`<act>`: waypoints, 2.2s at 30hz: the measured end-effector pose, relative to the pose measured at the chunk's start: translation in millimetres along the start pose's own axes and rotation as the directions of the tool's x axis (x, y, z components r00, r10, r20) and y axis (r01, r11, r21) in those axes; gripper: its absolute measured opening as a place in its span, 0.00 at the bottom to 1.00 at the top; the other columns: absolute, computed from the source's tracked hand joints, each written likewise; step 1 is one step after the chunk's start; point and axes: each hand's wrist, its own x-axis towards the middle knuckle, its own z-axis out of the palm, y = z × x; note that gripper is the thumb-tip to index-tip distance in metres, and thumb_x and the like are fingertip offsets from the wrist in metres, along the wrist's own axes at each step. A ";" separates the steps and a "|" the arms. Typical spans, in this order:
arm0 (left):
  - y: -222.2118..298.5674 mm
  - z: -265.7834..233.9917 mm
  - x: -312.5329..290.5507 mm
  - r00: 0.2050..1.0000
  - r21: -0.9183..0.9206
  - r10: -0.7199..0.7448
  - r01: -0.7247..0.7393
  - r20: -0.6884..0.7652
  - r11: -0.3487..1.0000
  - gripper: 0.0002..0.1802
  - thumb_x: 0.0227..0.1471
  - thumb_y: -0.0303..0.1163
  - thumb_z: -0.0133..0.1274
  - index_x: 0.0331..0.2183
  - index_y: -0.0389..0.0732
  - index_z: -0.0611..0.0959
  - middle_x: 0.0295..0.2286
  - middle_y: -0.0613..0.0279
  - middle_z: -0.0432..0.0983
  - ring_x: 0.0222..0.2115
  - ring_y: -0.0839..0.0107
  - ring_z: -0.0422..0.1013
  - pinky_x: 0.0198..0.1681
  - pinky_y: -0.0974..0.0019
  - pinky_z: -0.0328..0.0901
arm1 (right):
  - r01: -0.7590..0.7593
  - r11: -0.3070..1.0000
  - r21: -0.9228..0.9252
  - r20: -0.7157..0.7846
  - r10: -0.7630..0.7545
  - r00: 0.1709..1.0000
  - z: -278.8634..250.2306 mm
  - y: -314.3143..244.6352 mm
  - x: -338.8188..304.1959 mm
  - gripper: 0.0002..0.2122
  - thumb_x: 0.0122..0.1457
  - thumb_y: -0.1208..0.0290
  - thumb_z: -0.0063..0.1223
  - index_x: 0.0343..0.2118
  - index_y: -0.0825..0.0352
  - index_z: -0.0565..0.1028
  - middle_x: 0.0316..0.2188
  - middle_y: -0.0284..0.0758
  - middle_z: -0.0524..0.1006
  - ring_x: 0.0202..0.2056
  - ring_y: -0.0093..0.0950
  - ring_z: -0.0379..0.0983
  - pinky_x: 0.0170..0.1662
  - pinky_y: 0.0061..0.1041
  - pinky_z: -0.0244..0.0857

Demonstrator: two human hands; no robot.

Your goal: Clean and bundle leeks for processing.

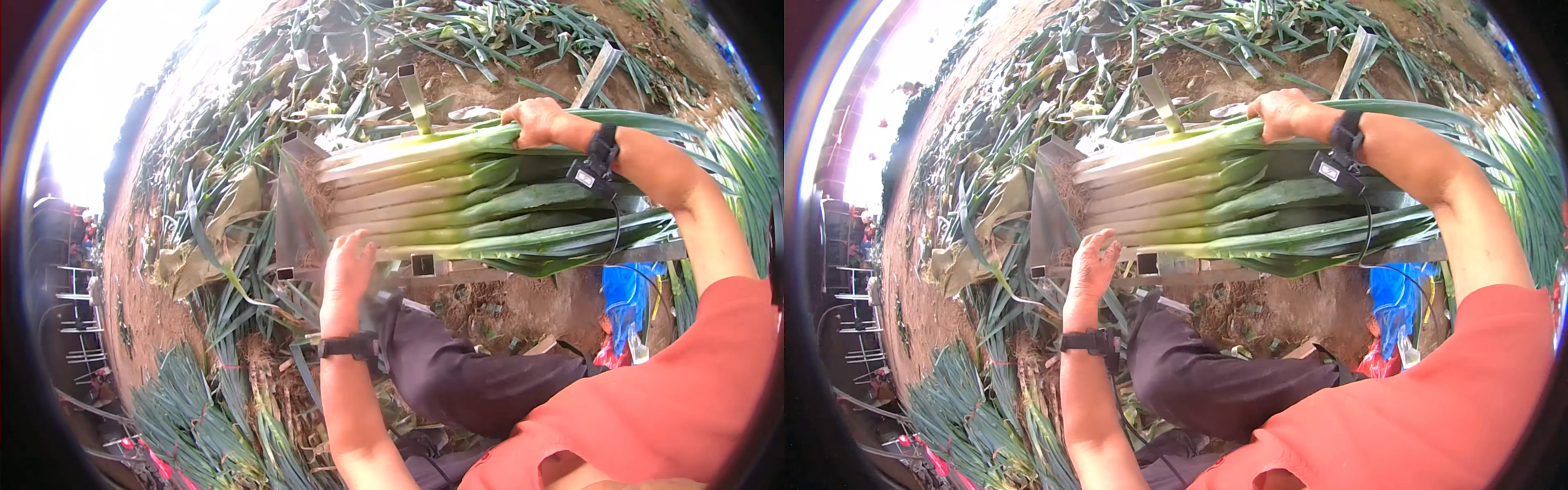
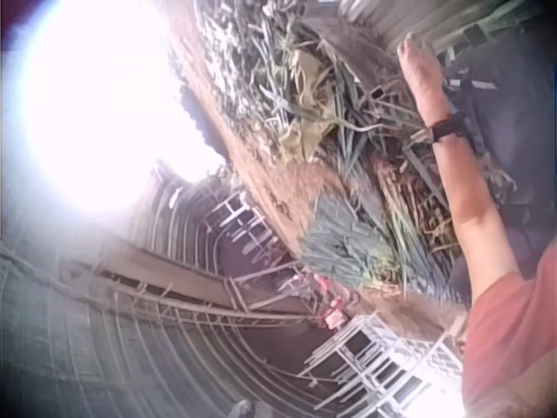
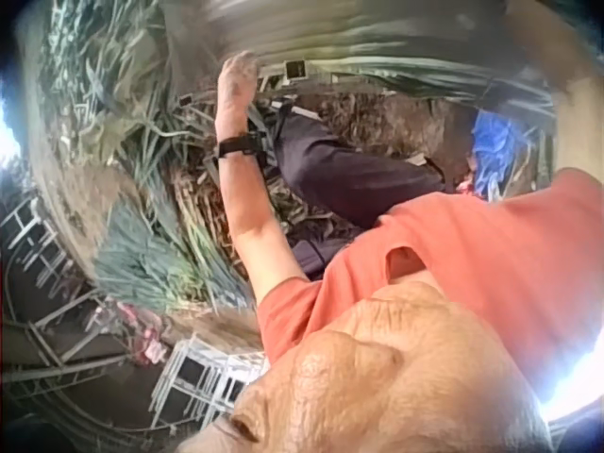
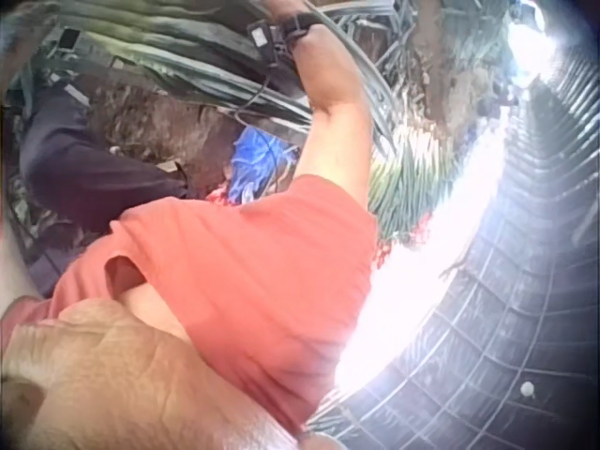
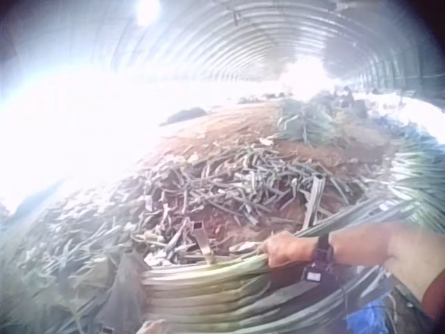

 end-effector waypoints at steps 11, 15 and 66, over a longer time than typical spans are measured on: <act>21.7 60.8 114.8 0.983 0.296 0.151 -0.113 -0.107 0.948 0.35 0.49 0.41 0.50 0.57 0.50 0.57 0.58 0.52 0.48 0.59 0.52 0.44 0.57 0.46 0.44 | -0.069 0.996 -0.057 0.037 0.071 0.997 24.3 5.4 21.8 0.23 0.38 0.55 0.59 0.38 0.60 0.73 0.34 0.40 0.76 0.39 0.38 0.72 0.42 0.34 0.65; 40.3 79.8 146.5 0.987 0.317 0.163 -0.154 0.000 0.936 0.37 0.51 0.50 0.45 0.59 0.52 0.52 0.59 0.58 0.43 0.60 0.58 0.37 0.59 0.45 0.36 | -0.084 0.995 -0.058 0.033 0.086 0.996 25.7 13.3 25.4 0.24 0.37 0.53 0.59 0.38 0.60 0.73 0.34 0.41 0.76 0.38 0.38 0.72 0.41 0.35 0.65; -43.1 47.9 -31.0 0.906 0.317 0.085 0.056 -0.415 0.947 0.32 0.40 0.27 0.54 0.50 0.42 0.65 0.52 0.45 0.53 0.53 0.46 0.52 0.55 0.49 0.51 | 0.271 0.924 -0.270 -0.463 -0.371 0.805 81.3 7.6 21.1 0.20 0.42 0.59 0.59 0.35 0.66 0.68 0.46 0.40 0.67 0.50 0.38 0.61 0.49 0.35 0.59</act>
